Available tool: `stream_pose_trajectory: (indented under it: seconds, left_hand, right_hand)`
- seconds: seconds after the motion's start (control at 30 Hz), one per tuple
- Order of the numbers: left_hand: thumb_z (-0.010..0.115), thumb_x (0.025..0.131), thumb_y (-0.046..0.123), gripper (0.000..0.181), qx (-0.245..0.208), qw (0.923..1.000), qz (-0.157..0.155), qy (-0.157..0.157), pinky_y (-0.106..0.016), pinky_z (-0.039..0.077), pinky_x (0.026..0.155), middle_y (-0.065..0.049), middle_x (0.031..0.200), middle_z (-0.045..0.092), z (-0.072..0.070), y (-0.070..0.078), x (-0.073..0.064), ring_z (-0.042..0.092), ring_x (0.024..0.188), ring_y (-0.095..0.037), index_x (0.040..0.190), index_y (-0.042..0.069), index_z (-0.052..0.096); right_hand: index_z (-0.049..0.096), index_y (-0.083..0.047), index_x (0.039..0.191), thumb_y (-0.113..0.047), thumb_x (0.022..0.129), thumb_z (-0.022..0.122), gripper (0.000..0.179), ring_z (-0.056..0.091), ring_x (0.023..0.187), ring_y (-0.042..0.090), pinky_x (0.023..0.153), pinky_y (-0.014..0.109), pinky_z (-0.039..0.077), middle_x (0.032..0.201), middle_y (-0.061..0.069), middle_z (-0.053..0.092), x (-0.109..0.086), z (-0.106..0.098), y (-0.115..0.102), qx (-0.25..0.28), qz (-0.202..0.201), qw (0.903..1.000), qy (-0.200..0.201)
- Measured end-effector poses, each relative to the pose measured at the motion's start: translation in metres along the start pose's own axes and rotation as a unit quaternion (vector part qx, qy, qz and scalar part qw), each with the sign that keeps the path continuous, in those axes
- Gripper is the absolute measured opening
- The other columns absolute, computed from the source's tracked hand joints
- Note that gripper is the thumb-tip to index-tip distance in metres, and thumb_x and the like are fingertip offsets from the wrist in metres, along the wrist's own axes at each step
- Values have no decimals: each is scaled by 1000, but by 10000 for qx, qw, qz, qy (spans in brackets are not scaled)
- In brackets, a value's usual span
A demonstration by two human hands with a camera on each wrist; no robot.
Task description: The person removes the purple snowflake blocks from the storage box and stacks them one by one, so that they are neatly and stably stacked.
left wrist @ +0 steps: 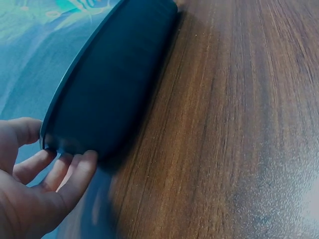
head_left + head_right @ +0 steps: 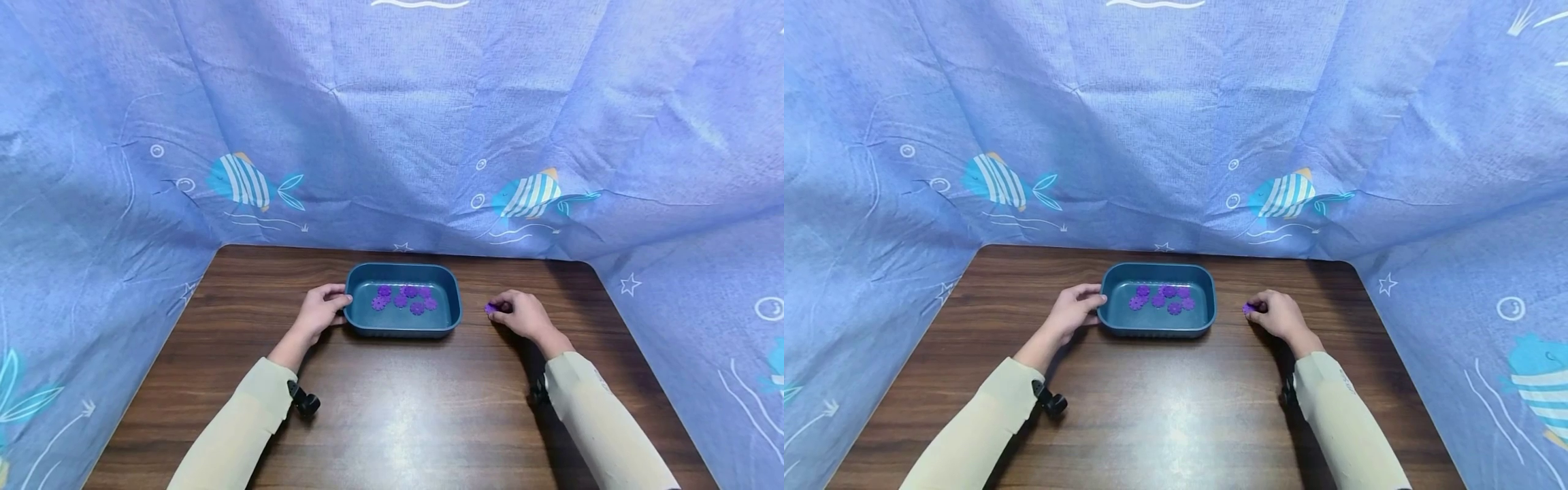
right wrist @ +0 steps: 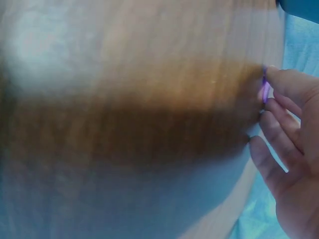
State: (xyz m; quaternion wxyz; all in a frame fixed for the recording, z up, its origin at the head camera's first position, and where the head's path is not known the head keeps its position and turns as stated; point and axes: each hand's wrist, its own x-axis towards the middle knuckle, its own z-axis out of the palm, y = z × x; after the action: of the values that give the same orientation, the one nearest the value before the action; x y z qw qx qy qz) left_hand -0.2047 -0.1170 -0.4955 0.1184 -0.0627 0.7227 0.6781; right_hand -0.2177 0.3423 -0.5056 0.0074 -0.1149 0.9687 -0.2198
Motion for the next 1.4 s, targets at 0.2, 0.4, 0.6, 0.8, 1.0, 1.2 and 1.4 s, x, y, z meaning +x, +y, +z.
stream_pose_trajectory:
  seconds: [0.2,0.4,0.6,0.8,1.0,1.2,1.4]
  left_hand:
    - [63,100,9,43,-32,9999,-70,-68,-39,65,82,-22,127,63,-2,1,-3,65,103,-23,141,-3,57]
    - [63,101,10,44,-150,9997,-85,-165,-41,63,87,-28,137,59,-3,1,-3,63,118,-33,143,-2,55]
    - [64,102,11,46,-200,9996,-49,-201,-46,61,93,-29,137,58,-3,1,-1,63,119,-33,144,-2,54]
    - [62,102,10,47,-238,9994,-14,-243,-46,61,92,-30,139,56,-3,1,-2,62,121,-35,145,-4,52]
    - [62,102,8,45,-299,9993,-30,-235,-38,64,85,-29,138,58,-2,1,-5,62,121,-36,144,-4,53]
    - [62,102,9,44,-271,9994,-58,-209,-36,64,82,-26,137,60,-2,1,-4,62,121,-36,144,-1,55]
    - [62,102,9,44,-268,9994,30,-208,-35,64,82,-28,137,59,-2,-1,-4,62,120,-35,144,-3,54]
  right_hand:
    - [75,-7,112,-18,90,79,25,68,89,22,81,46,58,99,6,75,4,-8,-6,7,-101,9994,-343]
    - [75,-5,112,-15,90,78,25,66,85,22,76,45,56,95,7,74,10,-19,-14,-98,-375,9990,-209]
    - [73,0,116,-16,90,79,31,68,90,27,80,48,59,103,12,72,18,-26,-28,71,-638,9979,-26]
    - [74,-3,116,-19,90,80,31,67,94,26,82,47,58,107,12,71,25,-29,-47,158,-883,9959,114]
    - [75,-5,113,-16,88,82,29,64,86,23,76,42,55,100,11,71,32,-29,-67,122,-1325,9904,374]
    - [75,-6,113,-17,88,82,28,61,84,22,73,38,52,100,9,70,41,-27,-93,155,-1493,9880,354]
    - [76,-11,114,-21,90,80,27,61,83,19,72,35,52,102,6,70,51,-18,-117,48,-1630,9865,178]
